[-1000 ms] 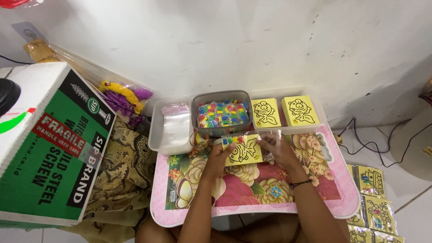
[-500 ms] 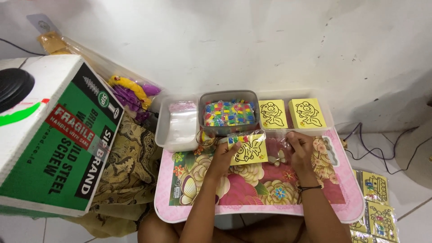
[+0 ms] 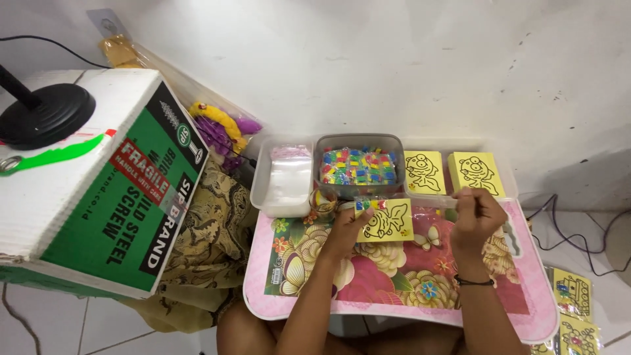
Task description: The person assembles small mosaic kits by placing a yellow card with a fish outline into a clear plastic bag, adding colorful beads, and sealing the bag. The person repeats this process for multiple kits, placing finished units on the floor.
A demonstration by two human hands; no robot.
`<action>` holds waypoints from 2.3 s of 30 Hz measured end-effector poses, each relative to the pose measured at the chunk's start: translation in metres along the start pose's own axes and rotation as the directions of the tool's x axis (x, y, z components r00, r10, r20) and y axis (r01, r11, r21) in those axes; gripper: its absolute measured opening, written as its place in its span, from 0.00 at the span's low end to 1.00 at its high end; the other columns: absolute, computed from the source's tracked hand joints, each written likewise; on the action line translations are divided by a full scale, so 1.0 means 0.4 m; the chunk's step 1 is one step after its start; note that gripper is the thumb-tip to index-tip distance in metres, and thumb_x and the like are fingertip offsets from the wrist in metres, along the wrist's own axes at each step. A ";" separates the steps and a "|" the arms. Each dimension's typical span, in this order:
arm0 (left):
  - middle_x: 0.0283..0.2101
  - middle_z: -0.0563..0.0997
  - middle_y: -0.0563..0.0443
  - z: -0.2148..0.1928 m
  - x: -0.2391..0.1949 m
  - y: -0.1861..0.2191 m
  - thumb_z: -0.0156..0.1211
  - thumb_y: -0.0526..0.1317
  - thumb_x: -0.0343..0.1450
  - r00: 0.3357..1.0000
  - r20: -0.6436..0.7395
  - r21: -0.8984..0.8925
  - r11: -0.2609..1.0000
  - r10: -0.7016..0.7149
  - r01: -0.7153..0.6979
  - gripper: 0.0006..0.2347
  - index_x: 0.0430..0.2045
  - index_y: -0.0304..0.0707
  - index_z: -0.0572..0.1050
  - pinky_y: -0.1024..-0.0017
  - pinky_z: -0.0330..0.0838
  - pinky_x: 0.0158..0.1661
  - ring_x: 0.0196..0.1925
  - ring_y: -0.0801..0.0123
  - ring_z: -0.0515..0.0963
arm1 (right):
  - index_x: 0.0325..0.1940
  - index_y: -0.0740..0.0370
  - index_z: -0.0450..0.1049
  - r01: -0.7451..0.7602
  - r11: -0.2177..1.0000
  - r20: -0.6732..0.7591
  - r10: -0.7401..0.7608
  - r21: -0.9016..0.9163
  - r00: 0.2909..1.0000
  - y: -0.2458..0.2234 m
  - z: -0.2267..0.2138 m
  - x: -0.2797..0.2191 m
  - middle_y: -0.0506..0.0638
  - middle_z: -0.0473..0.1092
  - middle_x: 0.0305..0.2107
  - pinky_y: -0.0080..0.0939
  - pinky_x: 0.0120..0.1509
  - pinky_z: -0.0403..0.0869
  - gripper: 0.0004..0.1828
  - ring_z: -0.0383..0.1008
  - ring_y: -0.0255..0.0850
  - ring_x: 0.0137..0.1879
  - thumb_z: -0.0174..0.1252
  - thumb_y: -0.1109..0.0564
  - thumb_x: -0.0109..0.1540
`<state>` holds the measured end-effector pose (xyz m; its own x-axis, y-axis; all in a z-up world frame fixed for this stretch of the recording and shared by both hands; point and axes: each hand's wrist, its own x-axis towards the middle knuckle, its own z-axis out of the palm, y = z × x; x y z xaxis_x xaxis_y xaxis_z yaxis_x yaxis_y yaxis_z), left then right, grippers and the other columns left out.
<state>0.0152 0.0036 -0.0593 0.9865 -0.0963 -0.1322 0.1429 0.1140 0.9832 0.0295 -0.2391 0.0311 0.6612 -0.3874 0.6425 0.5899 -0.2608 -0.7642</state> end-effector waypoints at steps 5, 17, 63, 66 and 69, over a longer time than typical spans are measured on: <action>0.65 0.70 0.31 -0.001 0.030 -0.053 0.61 0.63 0.75 0.995 -0.031 0.066 0.994 -0.091 0.093 0.33 0.65 0.33 0.68 0.34 0.59 0.64 0.66 0.32 0.67 | 0.36 0.60 0.80 0.002 1.000 0.507 -0.001 -0.001 0.862 -0.226 0.155 0.029 0.56 0.70 0.14 0.40 0.30 0.67 0.05 0.66 0.39 0.21 0.60 0.66 0.60; 0.61 0.70 0.30 -0.081 0.033 -0.066 0.58 0.58 0.74 0.999 -0.028 0.071 0.997 -0.032 0.034 0.31 0.65 0.32 0.68 0.37 0.59 0.62 0.62 0.36 0.67 | 0.74 0.55 0.63 0.484 0.767 0.863 0.504 -0.422 -0.045 -0.298 0.442 -0.001 0.65 0.74 0.34 0.54 0.43 0.74 0.38 0.74 0.59 0.36 0.52 0.63 0.58; 0.31 0.79 0.47 -0.014 0.006 0.018 0.44 0.34 0.80 0.979 0.111 0.052 0.983 0.169 -0.175 0.15 0.57 0.35 0.77 0.69 0.65 0.44 0.31 0.76 0.67 | 0.43 0.57 0.80 0.070 0.964 0.934 0.228 -0.256 0.275 -0.264 0.341 0.057 0.52 0.68 0.09 0.43 0.30 0.69 0.06 0.67 0.44 0.17 0.57 0.59 0.65; 0.29 0.80 0.49 -0.009 -0.006 0.041 0.45 0.37 0.81 0.981 0.114 0.031 0.987 0.155 -0.159 0.14 0.56 0.37 0.78 0.70 0.65 0.43 0.27 0.79 0.66 | 0.43 0.55 0.80 0.093 0.962 0.929 0.219 -0.257 0.299 -0.251 0.342 0.056 0.50 0.67 0.09 0.42 0.30 0.69 0.06 0.67 0.43 0.16 0.58 0.59 0.64; 0.31 0.80 0.47 -0.018 -0.007 0.044 0.43 0.35 0.81 0.977 0.132 0.051 0.983 0.168 -0.176 0.15 0.57 0.34 0.77 0.67 0.66 0.43 0.30 0.77 0.68 | 0.42 0.56 0.80 0.084 0.963 0.927 0.219 -0.255 0.305 -0.253 0.339 0.056 0.50 0.66 0.09 0.43 0.29 0.68 0.05 0.65 0.42 0.16 0.58 0.60 0.64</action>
<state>0.0158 0.0129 -0.0424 0.9773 -0.2052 0.0526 -0.0370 0.0789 0.9962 0.0475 -0.1014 0.1304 0.7608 0.6440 0.0808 0.5053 -0.5096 -0.6964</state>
